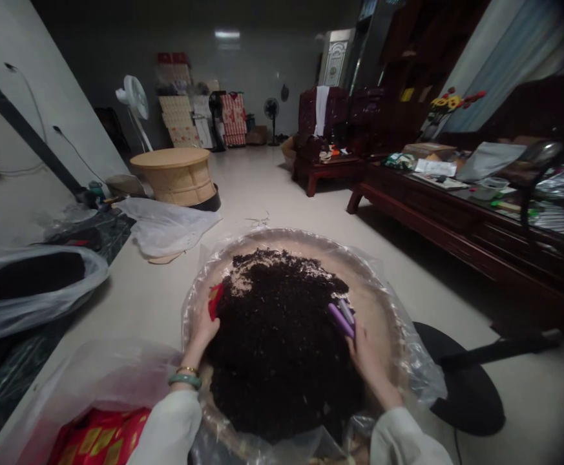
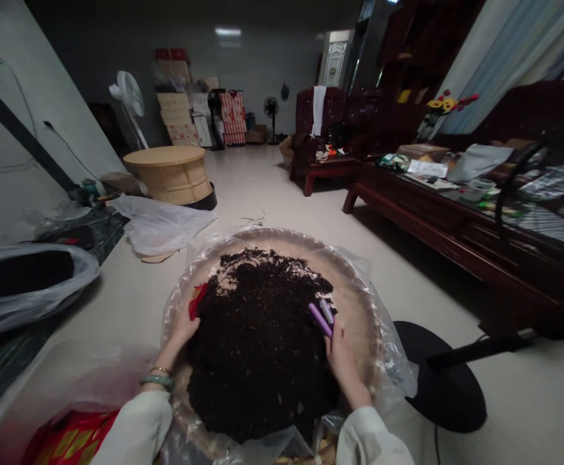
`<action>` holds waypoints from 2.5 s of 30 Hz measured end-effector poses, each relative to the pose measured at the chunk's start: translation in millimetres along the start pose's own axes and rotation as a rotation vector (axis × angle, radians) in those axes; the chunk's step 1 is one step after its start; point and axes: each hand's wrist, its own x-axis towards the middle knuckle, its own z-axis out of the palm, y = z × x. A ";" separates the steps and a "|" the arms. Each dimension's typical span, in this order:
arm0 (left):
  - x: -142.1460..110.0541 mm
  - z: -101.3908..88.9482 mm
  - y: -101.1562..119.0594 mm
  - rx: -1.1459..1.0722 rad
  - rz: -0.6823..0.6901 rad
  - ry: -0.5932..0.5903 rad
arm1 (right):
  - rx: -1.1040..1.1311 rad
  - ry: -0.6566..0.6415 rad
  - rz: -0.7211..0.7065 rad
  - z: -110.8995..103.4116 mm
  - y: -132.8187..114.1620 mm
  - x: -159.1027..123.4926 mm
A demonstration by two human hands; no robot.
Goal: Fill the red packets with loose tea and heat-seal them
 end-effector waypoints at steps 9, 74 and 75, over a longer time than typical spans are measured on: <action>-9.0 -5.6 34.4 0.168 0.076 0.023 | -0.094 0.037 0.038 -20.1 6.9 29.4; -80.6 -23.2 127.2 -0.615 0.079 -0.334 | 1.176 -0.409 0.172 -87.3 -137.9 3.6; -82.9 -26.6 119.3 -0.543 0.070 -0.349 | 1.084 -0.384 0.118 -83.2 -126.4 0.5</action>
